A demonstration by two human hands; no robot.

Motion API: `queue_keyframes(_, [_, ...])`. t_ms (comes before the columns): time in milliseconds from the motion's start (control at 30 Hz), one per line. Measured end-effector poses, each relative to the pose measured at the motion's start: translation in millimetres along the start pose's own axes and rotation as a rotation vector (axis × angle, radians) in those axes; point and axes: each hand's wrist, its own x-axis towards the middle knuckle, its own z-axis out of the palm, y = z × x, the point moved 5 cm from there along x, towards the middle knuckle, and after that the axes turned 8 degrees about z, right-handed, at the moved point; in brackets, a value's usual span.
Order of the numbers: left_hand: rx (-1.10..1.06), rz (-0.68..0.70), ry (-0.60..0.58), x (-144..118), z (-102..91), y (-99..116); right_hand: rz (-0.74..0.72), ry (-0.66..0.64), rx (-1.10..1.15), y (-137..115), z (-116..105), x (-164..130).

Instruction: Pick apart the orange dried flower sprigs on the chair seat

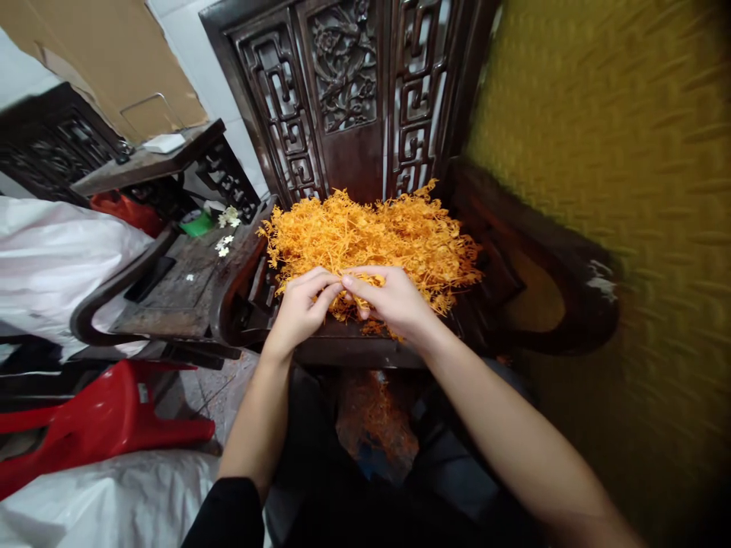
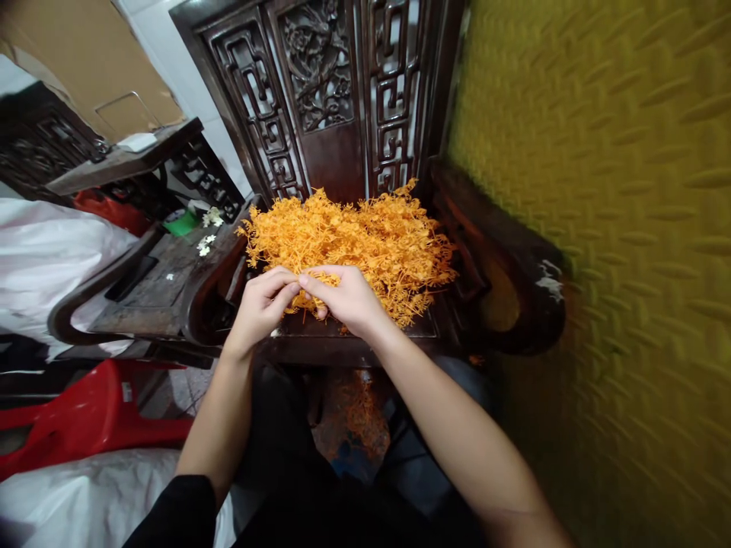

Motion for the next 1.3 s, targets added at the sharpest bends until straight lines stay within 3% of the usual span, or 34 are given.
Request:
queue_keyframes(133, [0.099,-0.006,-0.006,-2,3.9,-1,-0.089,0.11,-0.206,2,-2,1])
queue_keyframes(267, [0.16,-0.106,-0.049,-1,4.0,3,-0.433,0.287,-0.529,-17,0,-8])
queue_keyframes(333, [0.206,-0.183,-0.11,-5,-2.4,13,-0.563,0.38,-0.53,-31,-9,-13])
queue_keyframes(400, [0.239,-0.243,-0.218,-16,-10.2,32,-0.608,0.544,-0.343,-44,-35,-15])
queue_keyframes(500, [0.085,-0.176,-0.538,-41,-5.9,76,-0.642,0.788,0.086,-51,-89,-14])
queue_keyframes(533, [0.011,-0.08,-0.693,-51,1.3,93,-0.657,0.831,0.176,-50,-103,-11])
queue_keyframes(600, [0.068,0.037,-0.97,-67,16.3,113,-0.675,0.852,0.248,-47,-121,-5])
queue_keyframes(733, [0.349,0.173,-1.264,-73,43.7,111,-0.68,0.795,0.196,-41,-124,0])
queue_keyframes(900, [0.061,0.322,-1.755,-106,85.3,111,-0.715,0.773,0.094,-46,-115,-10])
queue_keyframes(967, [-0.146,0.333,-1.882,-123,102.0,117,-0.686,0.752,0.025,-47,-114,-10])
queue_keyframes(1033, [-0.246,0.32,-1.856,-132,115.6,120,-0.665,0.716,-0.096,-49,-113,-11])
queue_keyframes(1133, [-0.104,0.224,-1.661,-126,120.8,110,-0.721,0.686,-0.324,-55,-110,-18])
queue_keyframes(1233, [0.079,0.106,-1.495,-110,103.9,92,-0.692,0.624,-0.414,-57,-107,-24])
queue_keyframes(1300, [0.17,0.011,-1.399,-97,87.1,83,-0.487,0.427,-0.42,-46,-97,-15])
